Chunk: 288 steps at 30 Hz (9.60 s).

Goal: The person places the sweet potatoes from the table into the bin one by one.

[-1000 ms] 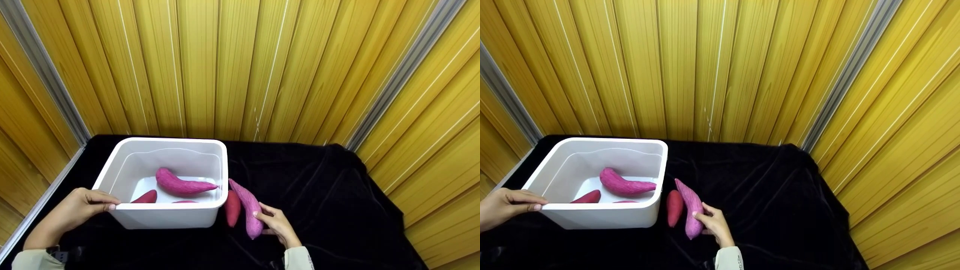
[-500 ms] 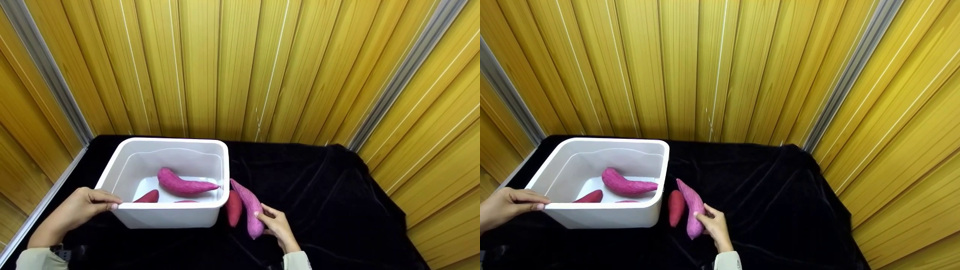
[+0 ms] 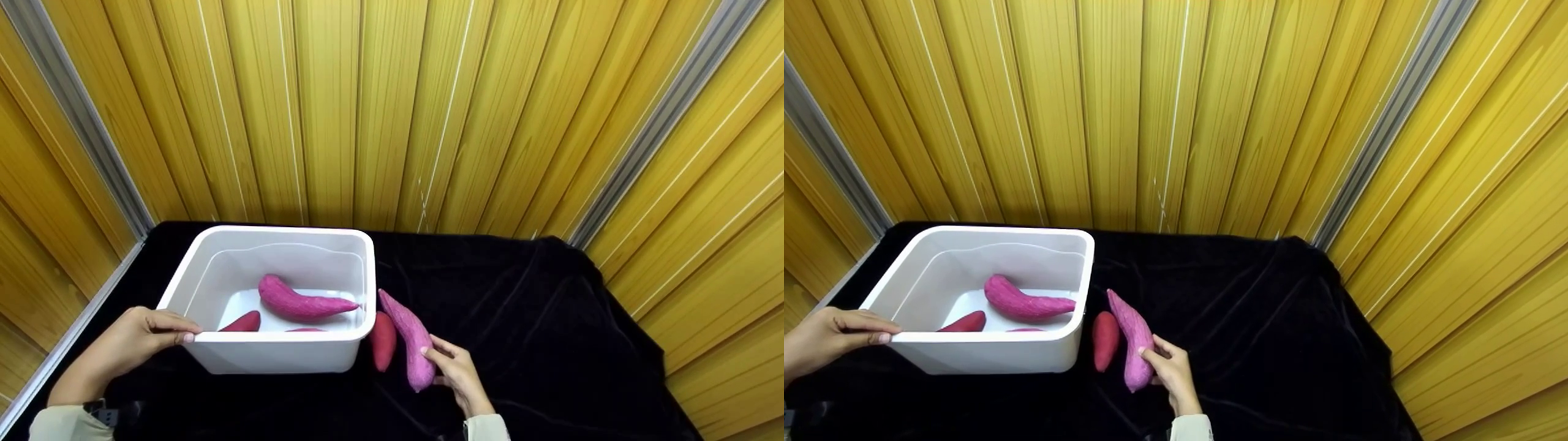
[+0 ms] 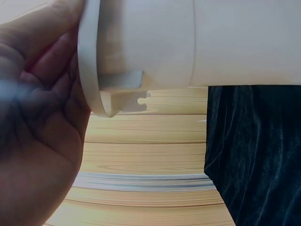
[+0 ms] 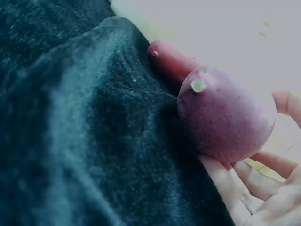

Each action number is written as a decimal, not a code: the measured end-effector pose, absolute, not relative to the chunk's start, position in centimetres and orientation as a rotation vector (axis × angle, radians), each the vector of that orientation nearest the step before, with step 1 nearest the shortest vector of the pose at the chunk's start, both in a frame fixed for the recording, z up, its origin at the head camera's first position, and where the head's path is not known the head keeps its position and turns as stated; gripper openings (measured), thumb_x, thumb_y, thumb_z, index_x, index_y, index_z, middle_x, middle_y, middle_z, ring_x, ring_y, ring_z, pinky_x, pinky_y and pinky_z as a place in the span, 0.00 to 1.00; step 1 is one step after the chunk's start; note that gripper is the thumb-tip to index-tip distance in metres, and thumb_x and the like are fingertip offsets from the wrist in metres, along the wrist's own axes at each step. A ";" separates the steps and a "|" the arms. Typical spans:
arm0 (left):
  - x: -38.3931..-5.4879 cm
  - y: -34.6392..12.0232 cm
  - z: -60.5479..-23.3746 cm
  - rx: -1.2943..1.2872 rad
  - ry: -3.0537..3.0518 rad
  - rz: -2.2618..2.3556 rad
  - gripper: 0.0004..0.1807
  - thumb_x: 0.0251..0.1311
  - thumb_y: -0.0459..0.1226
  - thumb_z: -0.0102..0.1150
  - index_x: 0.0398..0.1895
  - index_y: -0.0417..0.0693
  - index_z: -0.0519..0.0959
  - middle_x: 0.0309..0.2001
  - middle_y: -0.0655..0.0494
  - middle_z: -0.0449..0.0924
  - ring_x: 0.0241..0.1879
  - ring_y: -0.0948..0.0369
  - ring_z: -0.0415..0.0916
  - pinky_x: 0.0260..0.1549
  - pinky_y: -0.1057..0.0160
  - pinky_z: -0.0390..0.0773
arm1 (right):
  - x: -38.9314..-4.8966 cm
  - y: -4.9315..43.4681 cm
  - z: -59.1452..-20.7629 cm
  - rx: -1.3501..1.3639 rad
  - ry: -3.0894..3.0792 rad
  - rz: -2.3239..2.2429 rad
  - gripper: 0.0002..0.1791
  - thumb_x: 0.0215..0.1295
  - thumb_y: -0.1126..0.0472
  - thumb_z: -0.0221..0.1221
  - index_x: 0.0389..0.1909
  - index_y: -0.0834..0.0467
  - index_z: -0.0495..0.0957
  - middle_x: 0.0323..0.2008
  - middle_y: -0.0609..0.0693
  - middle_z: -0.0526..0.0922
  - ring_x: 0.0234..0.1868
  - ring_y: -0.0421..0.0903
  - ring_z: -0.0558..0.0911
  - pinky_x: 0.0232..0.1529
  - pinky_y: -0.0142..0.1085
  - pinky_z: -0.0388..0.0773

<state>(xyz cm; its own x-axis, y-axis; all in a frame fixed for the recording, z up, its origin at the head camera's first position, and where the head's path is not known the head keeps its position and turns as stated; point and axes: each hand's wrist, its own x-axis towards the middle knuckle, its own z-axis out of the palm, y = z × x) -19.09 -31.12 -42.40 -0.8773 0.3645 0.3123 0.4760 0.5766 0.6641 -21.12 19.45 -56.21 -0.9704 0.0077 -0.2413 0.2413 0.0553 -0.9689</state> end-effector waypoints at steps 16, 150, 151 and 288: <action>-18.9 -31.0 -42.4 -0.716 -2.644 -1.204 0.07 0.49 0.28 0.69 0.29 0.50 0.88 0.33 0.76 0.84 0.37 0.82 0.74 0.36 0.84 0.70 | -21.3 20.3 -56.1 0.266 2.113 -2.035 0.35 0.58 0.53 0.65 0.64 0.65 0.69 0.56 0.60 0.78 0.47 0.44 0.79 0.37 0.43 0.82; -19.0 -30.7 -41.9 -0.662 -2.688 -1.128 0.06 0.48 0.29 0.70 0.27 0.49 0.88 0.31 0.68 0.86 0.35 0.81 0.73 0.35 0.85 0.69 | -28.2 13.1 -36.2 -0.180 2.105 -1.995 0.28 0.56 0.62 0.65 0.59 0.61 0.75 0.56 0.58 0.79 0.48 0.49 0.81 0.36 0.46 0.83; -19.0 -30.6 -41.9 -0.664 -2.684 -1.132 0.06 0.48 0.29 0.70 0.27 0.49 0.88 0.31 0.69 0.86 0.35 0.81 0.73 0.35 0.85 0.69 | -28.2 13.0 -36.2 -0.187 2.107 -1.985 0.27 0.56 0.62 0.65 0.59 0.60 0.76 0.56 0.58 0.79 0.49 0.49 0.81 0.36 0.46 0.83; -18.9 -30.7 -42.1 -0.625 -2.723 -1.100 0.06 0.48 0.30 0.70 0.29 0.48 0.89 0.32 0.58 0.88 0.37 0.81 0.73 0.36 0.84 0.69 | -28.3 7.8 -37.2 -0.339 2.042 -1.791 0.27 0.60 0.59 0.66 0.59 0.63 0.74 0.54 0.59 0.81 0.52 0.51 0.80 0.52 0.44 0.80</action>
<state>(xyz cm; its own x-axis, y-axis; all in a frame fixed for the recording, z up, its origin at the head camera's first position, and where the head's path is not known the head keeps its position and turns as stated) -18.90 -30.72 -42.05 -0.9041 0.3252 0.2771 0.4264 0.6466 0.6325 -28.34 7.81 -37.16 -0.8897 -0.4351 -0.1380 0.0801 0.1488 -0.9856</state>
